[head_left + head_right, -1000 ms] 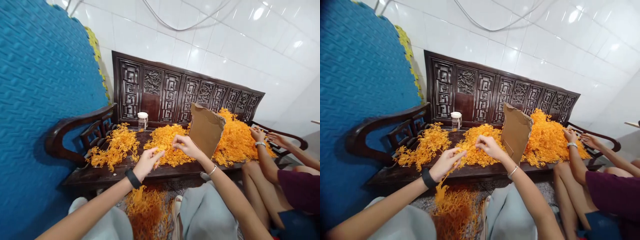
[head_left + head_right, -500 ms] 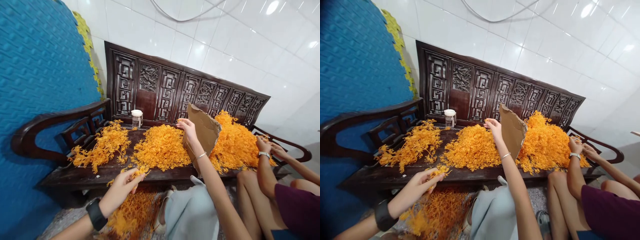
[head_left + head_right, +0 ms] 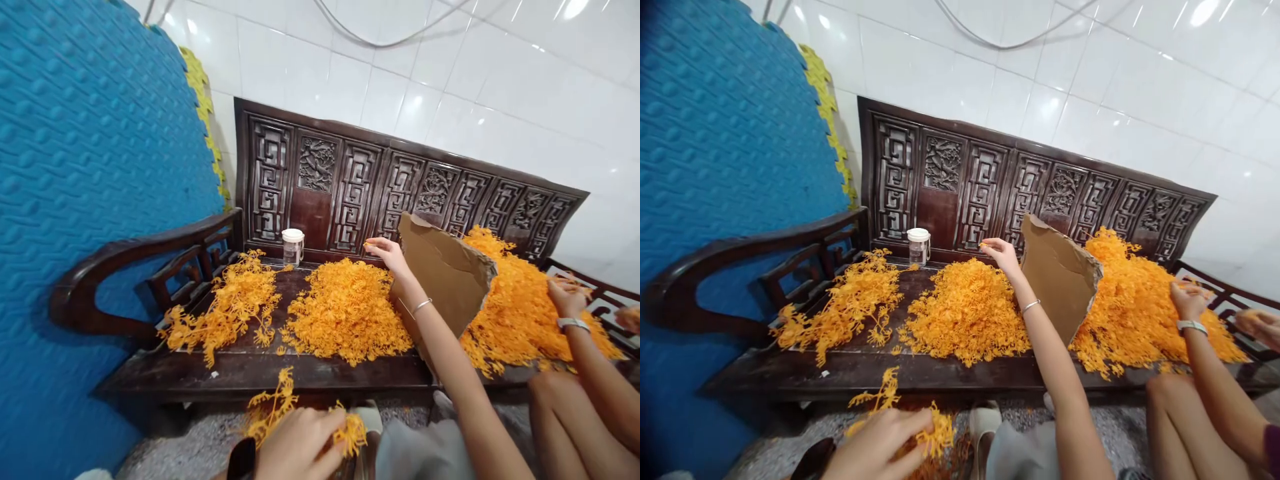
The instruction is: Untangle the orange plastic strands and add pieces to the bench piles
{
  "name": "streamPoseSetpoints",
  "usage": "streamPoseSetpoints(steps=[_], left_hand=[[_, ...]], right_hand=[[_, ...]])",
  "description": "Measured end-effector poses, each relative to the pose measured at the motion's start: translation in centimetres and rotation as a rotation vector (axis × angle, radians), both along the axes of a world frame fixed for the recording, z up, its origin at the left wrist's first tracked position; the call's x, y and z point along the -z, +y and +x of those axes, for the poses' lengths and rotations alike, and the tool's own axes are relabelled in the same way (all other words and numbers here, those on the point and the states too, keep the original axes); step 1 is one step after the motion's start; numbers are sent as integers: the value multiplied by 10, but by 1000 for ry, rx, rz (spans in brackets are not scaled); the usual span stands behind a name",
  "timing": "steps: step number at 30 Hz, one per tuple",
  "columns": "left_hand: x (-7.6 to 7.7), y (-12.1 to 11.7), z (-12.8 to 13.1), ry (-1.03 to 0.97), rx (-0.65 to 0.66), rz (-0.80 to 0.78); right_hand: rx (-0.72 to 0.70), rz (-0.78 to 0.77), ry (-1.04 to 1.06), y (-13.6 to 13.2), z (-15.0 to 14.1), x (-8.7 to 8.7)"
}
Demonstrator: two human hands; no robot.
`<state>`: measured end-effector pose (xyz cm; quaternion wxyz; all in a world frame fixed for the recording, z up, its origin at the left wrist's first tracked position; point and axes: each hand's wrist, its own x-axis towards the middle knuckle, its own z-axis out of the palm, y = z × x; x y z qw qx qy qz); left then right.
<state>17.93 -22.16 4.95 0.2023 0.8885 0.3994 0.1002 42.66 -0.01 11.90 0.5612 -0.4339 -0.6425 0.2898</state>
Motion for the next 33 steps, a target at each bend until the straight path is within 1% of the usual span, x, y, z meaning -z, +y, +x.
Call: streamPoseSetpoints(steps=[2, 4, 6, 9, 12, 16, 18, 20, 24, 27, 33], left_hand=[[1, 3, -3, -37, 32, 50], [2, 7, -7, -120, 3, 53], [5, 9, -10, -195, -29, 34], [10, 9, -11, -237, -42, 6], [8, 6, -6, -199, -58, -44], [-8, 9, 5, -96, -74, -193], [-17, 13, 9, -88, -93, -275], [-21, 16, 13, -105, -107, -320], [-21, 19, 16, -117, -76, -330], [-19, 19, 19, -114, -48, -345], [-21, 23, 20, -93, -47, -334]], right_hand=[[-61, -26, -71, 3, 4, 2], [-115, -43, -123, 4, 6, 3], [-135, -18, -150, 6, 7, 3], [-94, 53, -203, 10, 4, 4], [-29, 100, -362, 11, -2, 7], [9, 181, -594, 9, -9, 12], [36, 215, -718, 10, -12, 14], [78, 218, -846, 11, -16, 18], [133, 202, -998, 13, -20, 23], [131, 187, -1046, 14, -21, 26], [145, 184, -1122, 18, -16, 32]])
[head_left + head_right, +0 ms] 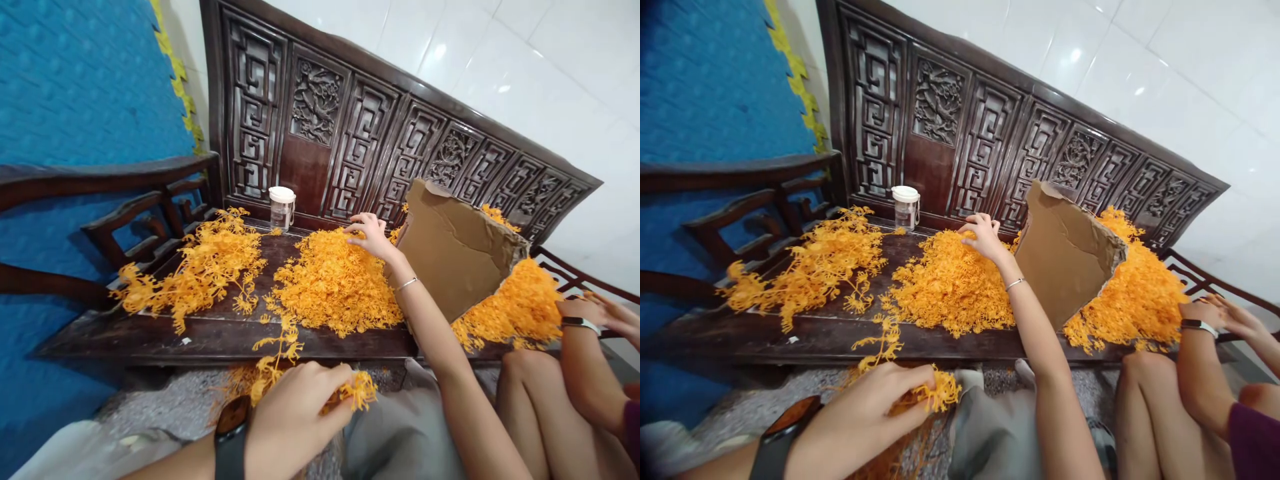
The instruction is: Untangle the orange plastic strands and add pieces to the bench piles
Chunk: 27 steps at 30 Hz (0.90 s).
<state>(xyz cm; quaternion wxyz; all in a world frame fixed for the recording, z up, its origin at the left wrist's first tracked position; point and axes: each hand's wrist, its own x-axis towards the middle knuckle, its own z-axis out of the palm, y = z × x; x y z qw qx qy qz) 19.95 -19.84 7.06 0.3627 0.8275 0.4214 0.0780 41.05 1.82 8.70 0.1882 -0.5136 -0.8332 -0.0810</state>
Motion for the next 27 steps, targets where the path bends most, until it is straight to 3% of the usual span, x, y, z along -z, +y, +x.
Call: streamPoseSetpoints(steps=[8, 12, 17, 19, 21, 24, 27], left_hand=[[0, 6, -5, -33, -33, 25], [3, 15, -8, -141, -46, 40], [8, 32, -15, -384, -158, -244], [8, 38, -19, -504, -208, -322], [6, 43, -24, -587, -242, -332], [4, 48, -31, -664, -327, -312], [6, 49, -35, -709, -406, -301]], right_hand=[[-6, 18, -31, 3, 4, 5], [-11, 1, 9, -1, 5, 4], [-38, -19, 139, -15, 4, -7], [-119, -34, 235, -28, -1, -18], [-285, -138, 335, -46, -9, -29], [-537, -507, 401, -81, -29, -42], [-589, -753, 423, -113, -51, -41]])
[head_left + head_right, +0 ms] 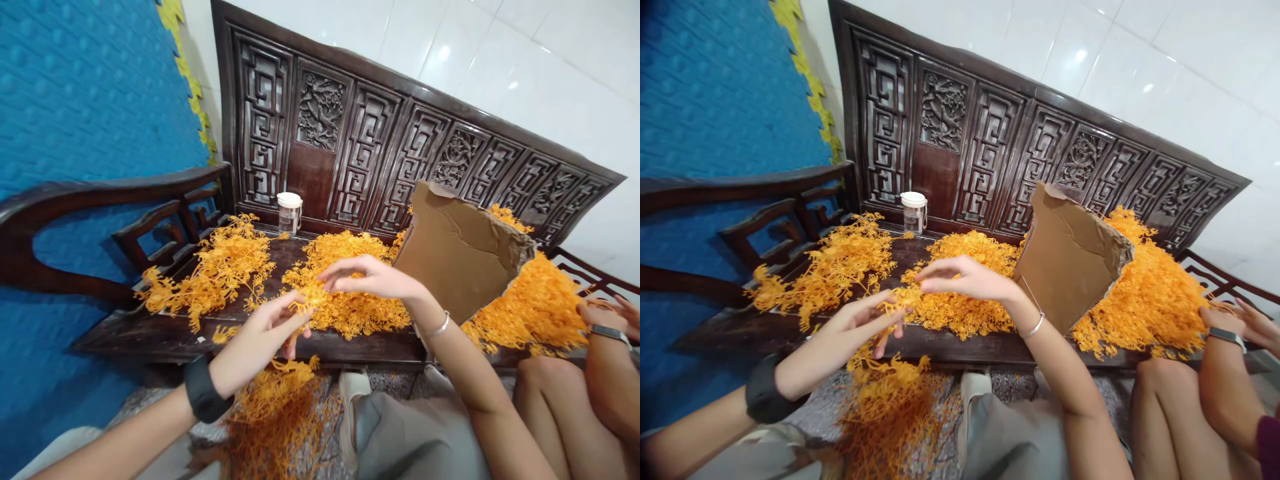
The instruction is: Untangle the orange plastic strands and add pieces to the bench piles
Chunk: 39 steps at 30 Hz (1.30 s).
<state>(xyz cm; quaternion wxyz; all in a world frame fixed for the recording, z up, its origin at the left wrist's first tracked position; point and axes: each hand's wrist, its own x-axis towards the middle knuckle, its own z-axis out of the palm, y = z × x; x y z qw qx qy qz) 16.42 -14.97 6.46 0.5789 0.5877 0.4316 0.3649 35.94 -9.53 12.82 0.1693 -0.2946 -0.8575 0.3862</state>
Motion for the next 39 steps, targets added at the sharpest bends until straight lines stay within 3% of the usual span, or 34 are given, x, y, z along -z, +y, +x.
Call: streamPoseSetpoints(steps=[6, 14, 18, 24, 26, 28, 31, 34, 39], left_hand=[[2, -3, -6, 38, 9, 24], [5, -6, -3, 207, 34, 221], [6, -7, -2, 231, 40, 247], [1, -7, 2, 188, -12, 220], [2, -12, 5, 146, -43, 202], [5, -21, 8, 150, -35, 175], [12, -35, 11, 260, 86, 178], [16, -40, 11, 364, 180, 249], [20, -26, 11, 422, 148, 313]], right_hand=[[210, 57, 141, -23, -21, 18], [94, 79, 128, -26, -21, 20], [262, 28, 151, -25, -23, 24], [485, -113, 370, -21, -22, 34], [602, 2, 458, -15, -11, 27], [773, 216, 580, -3, 7, 16], [919, 420, 688, 23, 40, 4], [905, 355, 662, 49, 64, 9], [899, 193, 700, 84, 79, 32]])
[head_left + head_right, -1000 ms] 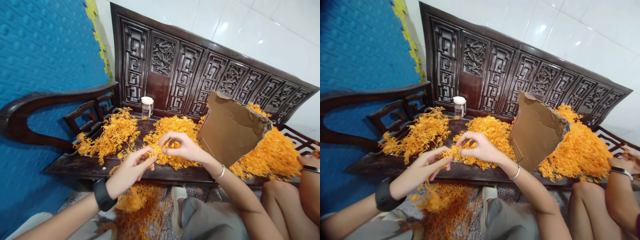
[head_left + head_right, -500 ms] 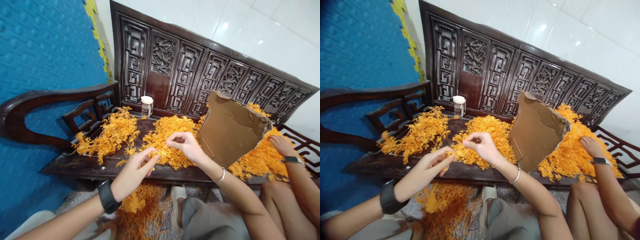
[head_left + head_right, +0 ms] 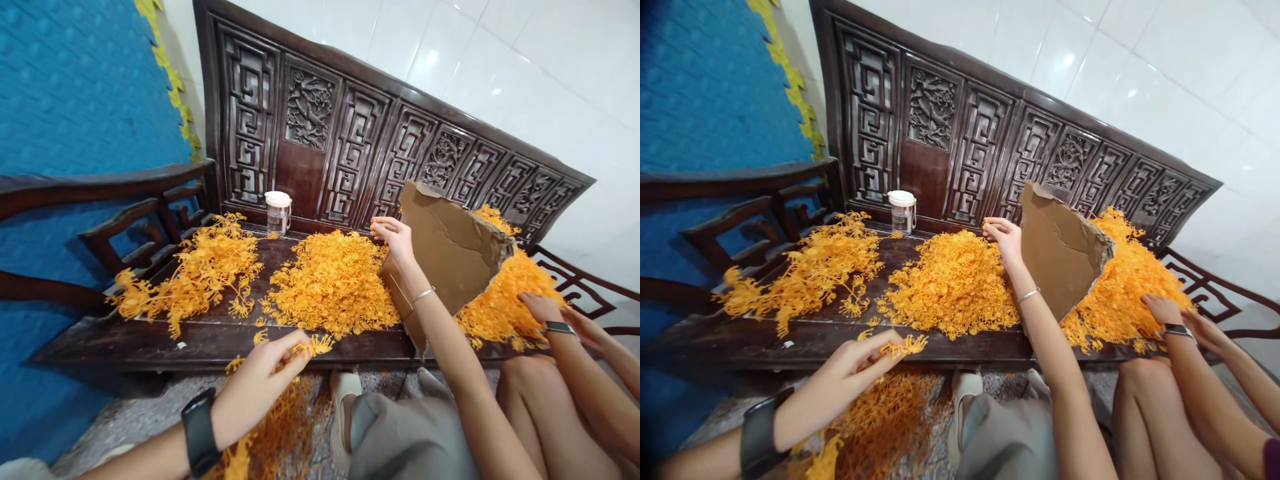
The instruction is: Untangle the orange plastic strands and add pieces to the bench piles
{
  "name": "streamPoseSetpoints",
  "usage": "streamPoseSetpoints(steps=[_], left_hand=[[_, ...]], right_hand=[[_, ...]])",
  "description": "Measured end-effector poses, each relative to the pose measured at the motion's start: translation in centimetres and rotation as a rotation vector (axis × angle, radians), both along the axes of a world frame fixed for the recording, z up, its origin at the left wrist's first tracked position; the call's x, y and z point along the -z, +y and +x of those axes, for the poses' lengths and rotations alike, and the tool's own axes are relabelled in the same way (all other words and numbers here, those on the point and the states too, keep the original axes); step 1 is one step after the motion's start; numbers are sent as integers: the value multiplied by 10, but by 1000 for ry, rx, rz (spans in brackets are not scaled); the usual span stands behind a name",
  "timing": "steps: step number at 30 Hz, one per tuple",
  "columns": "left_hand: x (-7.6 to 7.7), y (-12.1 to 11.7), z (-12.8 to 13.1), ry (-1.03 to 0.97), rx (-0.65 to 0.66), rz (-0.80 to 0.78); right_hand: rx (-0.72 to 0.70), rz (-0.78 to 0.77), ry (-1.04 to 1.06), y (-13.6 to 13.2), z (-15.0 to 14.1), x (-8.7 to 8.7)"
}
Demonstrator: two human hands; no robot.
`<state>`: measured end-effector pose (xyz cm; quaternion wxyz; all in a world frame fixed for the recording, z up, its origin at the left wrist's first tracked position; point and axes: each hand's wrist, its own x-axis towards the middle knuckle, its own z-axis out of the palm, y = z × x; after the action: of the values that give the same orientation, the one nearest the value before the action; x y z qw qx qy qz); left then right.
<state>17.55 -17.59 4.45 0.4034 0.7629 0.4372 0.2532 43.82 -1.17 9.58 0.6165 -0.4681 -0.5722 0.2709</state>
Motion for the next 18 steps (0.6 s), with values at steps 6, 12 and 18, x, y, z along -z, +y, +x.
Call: streamPoseSetpoints(steps=[6, 12, 18], left_hand=[[9, 13, 1, 45, -24, 25], [17, 19, 3, 56, -8, 30], [24, 21, 6, 82, -3, 33]], right_hand=[[-3, -24, 31, 17, 11, 6], [-78, -31, -62, 17, 9, 7], [-56, 33, -260, 17, 5, 4]])
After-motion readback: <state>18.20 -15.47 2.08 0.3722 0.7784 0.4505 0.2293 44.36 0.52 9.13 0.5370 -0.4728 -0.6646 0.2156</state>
